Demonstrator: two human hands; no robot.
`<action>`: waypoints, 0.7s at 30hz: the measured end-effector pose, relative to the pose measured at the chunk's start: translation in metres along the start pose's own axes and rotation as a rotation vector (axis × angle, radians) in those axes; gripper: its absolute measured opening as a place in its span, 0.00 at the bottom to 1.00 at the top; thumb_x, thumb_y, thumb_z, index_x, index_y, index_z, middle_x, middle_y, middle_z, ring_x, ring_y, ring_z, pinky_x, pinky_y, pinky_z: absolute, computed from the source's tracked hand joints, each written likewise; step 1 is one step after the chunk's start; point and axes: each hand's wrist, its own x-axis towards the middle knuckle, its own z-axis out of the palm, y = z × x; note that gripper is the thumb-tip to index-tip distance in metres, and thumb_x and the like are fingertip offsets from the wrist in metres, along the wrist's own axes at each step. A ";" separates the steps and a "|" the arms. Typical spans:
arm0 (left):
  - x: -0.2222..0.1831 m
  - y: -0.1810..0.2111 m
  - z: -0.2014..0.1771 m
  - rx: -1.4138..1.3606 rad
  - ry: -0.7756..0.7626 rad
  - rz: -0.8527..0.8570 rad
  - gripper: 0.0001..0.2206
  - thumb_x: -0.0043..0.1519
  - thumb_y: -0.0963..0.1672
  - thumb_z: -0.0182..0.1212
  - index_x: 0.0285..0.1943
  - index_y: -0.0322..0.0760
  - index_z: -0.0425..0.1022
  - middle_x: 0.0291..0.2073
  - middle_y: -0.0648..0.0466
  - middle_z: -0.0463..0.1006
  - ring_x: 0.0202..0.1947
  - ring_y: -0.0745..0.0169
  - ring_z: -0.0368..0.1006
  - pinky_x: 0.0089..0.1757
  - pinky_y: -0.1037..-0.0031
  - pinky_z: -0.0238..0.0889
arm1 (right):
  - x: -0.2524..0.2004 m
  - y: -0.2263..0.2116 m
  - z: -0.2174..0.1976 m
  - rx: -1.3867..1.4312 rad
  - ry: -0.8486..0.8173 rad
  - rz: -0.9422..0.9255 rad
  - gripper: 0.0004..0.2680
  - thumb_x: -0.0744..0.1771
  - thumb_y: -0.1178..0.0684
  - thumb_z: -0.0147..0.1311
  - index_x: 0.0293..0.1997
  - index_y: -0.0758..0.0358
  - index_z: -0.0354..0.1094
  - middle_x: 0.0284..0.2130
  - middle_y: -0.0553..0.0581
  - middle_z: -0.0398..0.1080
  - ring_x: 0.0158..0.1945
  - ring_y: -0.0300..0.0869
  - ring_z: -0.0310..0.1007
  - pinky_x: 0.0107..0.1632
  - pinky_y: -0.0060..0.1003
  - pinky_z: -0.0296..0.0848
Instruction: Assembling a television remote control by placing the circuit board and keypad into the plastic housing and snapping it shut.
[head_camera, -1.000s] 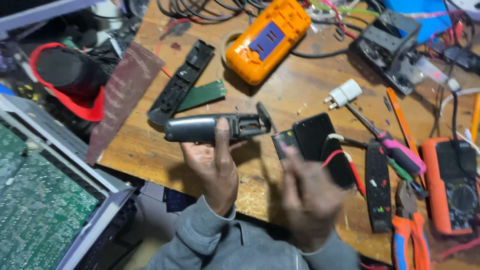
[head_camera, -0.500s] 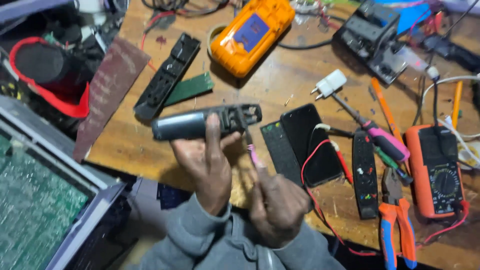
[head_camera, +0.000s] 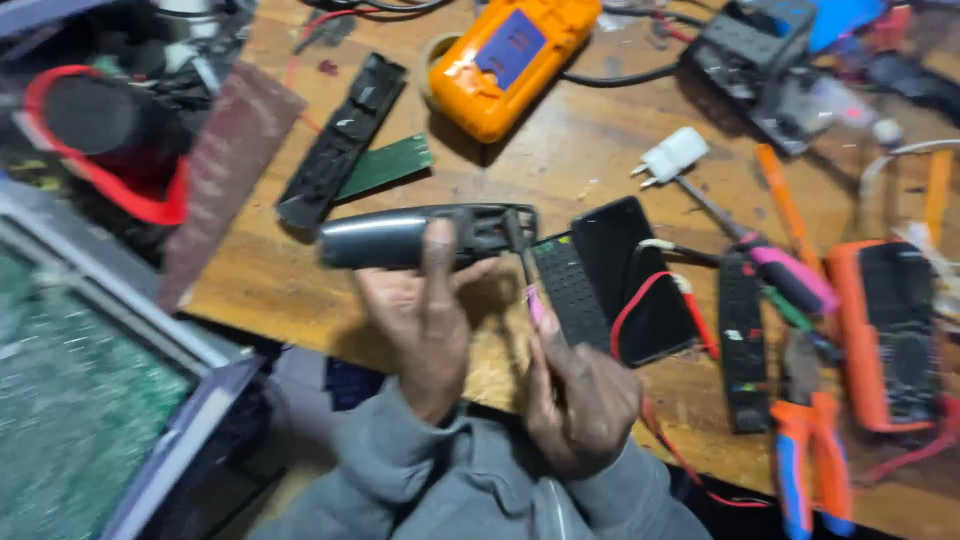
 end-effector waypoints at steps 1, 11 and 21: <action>0.002 0.005 -0.005 0.019 0.004 0.018 0.24 0.59 0.42 0.66 0.61 0.32 0.58 0.45 0.30 0.79 0.36 0.50 0.80 0.30 0.63 0.84 | 0.000 -0.006 0.004 0.024 0.007 0.009 0.10 0.68 0.63 0.61 0.53 0.71 0.71 0.24 0.60 0.72 0.17 0.45 0.58 0.24 0.43 0.56; -0.003 0.004 0.010 -0.046 -0.077 -0.068 0.25 0.59 0.44 0.65 0.61 0.34 0.56 0.47 0.30 0.77 0.36 0.43 0.81 0.31 0.59 0.84 | 0.008 -0.026 -0.002 0.120 0.043 0.353 0.03 0.67 0.60 0.58 0.41 0.69 0.73 0.36 0.60 0.79 0.33 0.44 0.81 0.39 0.35 0.76; 0.010 -0.002 -0.001 0.122 -0.091 0.196 0.28 0.64 0.43 0.63 0.68 0.34 0.50 0.59 0.31 0.70 0.50 0.46 0.78 0.35 0.58 0.87 | 0.010 -0.040 -0.015 0.157 0.108 0.230 0.03 0.65 0.64 0.58 0.39 0.74 0.72 0.34 0.65 0.80 0.24 0.44 0.78 0.30 0.34 0.73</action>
